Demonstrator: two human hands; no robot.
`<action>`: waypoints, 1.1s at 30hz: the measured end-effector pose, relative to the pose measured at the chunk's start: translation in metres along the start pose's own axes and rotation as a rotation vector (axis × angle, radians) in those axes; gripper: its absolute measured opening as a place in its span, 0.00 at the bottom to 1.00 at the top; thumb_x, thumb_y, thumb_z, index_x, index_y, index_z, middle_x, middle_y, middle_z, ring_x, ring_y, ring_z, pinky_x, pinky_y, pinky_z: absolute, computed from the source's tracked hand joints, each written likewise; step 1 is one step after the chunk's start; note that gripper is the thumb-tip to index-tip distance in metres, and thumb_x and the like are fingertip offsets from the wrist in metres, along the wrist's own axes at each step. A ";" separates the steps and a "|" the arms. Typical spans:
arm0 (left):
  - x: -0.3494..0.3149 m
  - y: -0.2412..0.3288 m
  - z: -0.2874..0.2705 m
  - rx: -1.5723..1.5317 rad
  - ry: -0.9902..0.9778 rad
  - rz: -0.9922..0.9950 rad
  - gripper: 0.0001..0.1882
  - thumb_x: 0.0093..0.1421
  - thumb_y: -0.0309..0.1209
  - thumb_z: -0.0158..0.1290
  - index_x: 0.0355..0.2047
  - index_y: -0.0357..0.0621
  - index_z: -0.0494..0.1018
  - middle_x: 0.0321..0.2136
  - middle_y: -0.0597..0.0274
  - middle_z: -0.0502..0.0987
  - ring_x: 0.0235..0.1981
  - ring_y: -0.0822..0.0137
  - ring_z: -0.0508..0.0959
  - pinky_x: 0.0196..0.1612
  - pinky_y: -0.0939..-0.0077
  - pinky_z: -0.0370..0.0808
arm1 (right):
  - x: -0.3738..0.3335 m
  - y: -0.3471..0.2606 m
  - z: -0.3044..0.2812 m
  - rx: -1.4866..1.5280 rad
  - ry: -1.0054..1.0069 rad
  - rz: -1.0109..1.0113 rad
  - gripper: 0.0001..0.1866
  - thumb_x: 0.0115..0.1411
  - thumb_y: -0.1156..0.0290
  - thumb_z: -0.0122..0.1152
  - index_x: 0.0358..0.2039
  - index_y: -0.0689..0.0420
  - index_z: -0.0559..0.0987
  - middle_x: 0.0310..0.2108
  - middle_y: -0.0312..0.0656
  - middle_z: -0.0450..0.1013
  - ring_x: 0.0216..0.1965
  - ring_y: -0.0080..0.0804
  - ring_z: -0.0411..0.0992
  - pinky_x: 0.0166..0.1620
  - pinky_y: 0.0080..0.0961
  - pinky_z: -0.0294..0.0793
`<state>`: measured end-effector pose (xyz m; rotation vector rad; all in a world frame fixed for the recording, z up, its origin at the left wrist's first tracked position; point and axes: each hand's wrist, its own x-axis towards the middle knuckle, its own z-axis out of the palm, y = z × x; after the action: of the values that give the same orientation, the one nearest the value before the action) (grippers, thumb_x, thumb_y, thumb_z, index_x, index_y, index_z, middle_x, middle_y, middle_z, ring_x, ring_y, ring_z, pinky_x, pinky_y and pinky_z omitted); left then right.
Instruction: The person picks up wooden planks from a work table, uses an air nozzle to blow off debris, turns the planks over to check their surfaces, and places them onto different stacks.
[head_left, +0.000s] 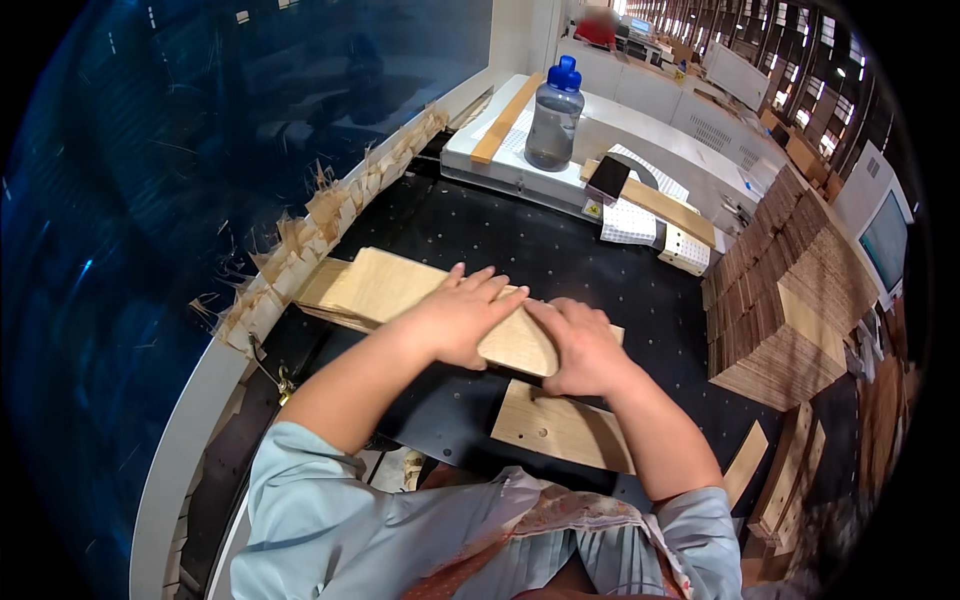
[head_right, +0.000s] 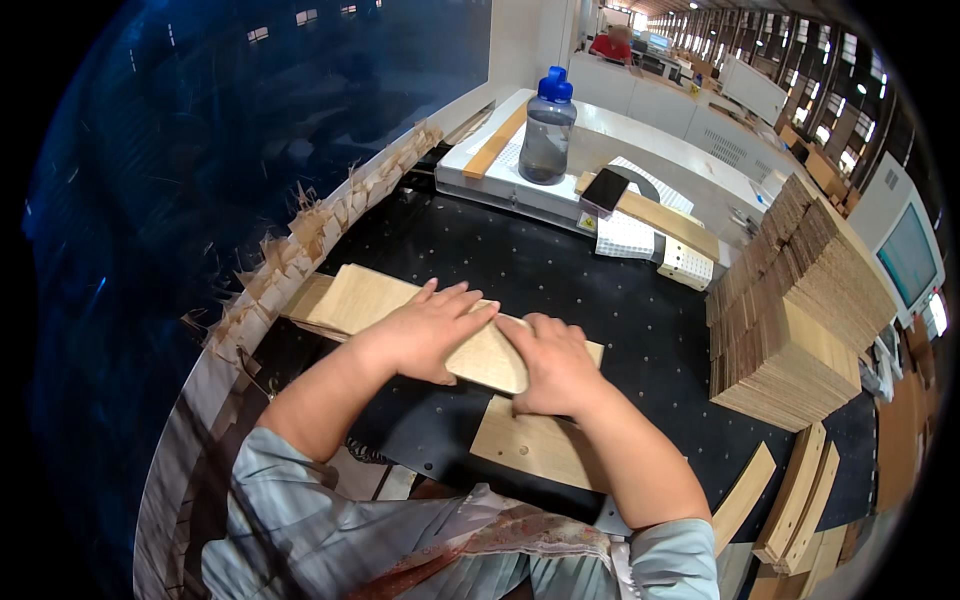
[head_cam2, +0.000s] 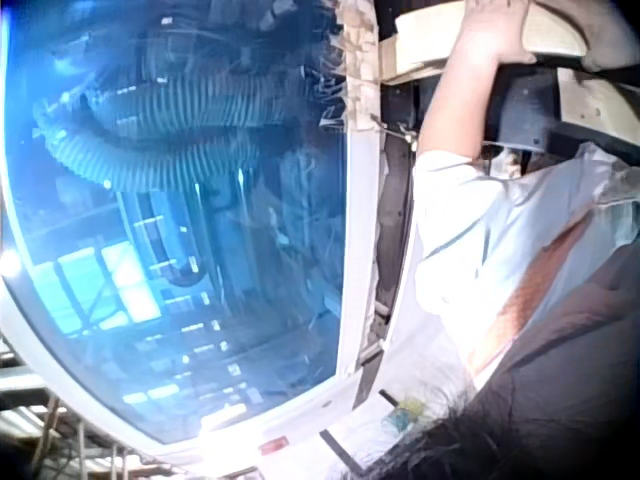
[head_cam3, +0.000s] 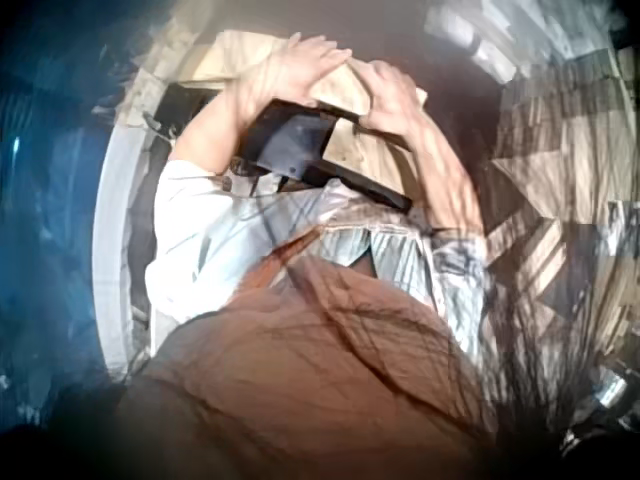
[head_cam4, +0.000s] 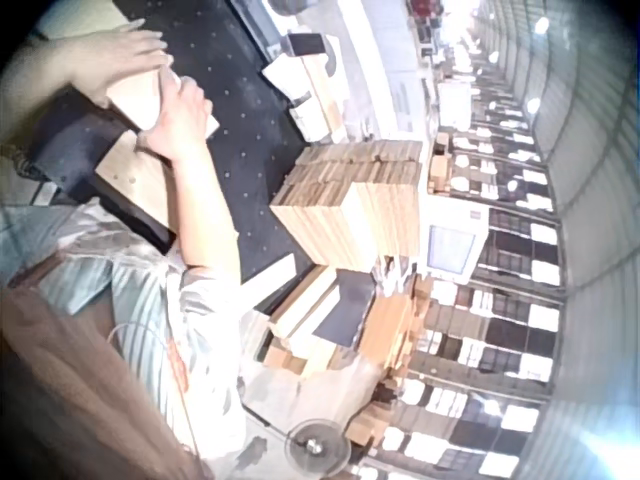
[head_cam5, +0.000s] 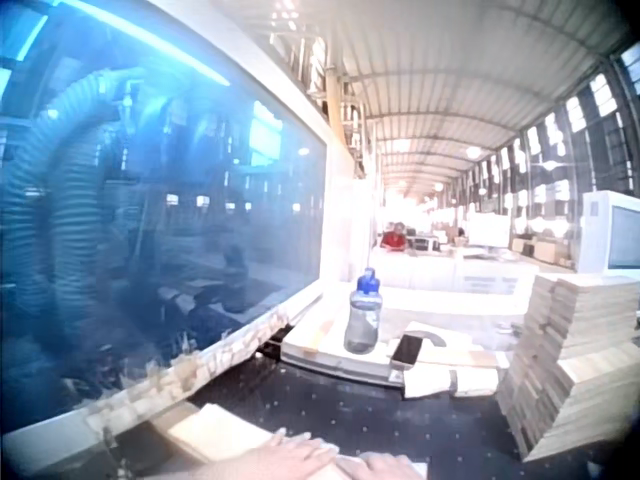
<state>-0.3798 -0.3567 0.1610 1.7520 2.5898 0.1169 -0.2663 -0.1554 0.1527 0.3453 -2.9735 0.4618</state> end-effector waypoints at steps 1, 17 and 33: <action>0.002 -0.008 -0.006 -0.038 -0.076 -0.016 0.53 0.37 0.38 0.67 0.64 0.48 0.53 0.58 0.47 0.62 0.62 0.48 0.59 0.64 0.48 0.53 | 0.009 -0.003 0.005 0.012 -0.006 -0.013 0.53 0.27 0.64 0.71 0.60 0.50 0.64 0.50 0.53 0.65 0.52 0.50 0.64 0.53 0.42 0.61; -0.026 -0.093 0.001 -0.070 -0.136 -0.220 0.57 0.28 0.39 0.70 0.62 0.48 0.57 0.50 0.51 0.67 0.53 0.47 0.67 0.58 0.55 0.62 | -0.094 0.073 -0.026 0.365 0.261 0.457 0.44 0.48 0.65 0.69 0.64 0.55 0.58 0.61 0.54 0.59 0.63 0.49 0.57 0.62 0.37 0.60; 0.078 0.039 0.030 -0.441 0.224 0.267 0.44 0.41 0.34 0.63 0.60 0.39 0.60 0.61 0.47 0.59 0.65 0.48 0.54 0.66 0.58 0.51 | -0.524 0.053 0.101 1.378 1.153 1.468 0.25 0.57 0.60 0.63 0.52 0.60 0.71 0.40 0.43 0.75 0.42 0.35 0.74 0.44 0.33 0.74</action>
<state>-0.3714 -0.2685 0.1358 1.9753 2.1995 0.8595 0.2201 -0.0298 -0.0341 -1.4774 -0.9169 1.7860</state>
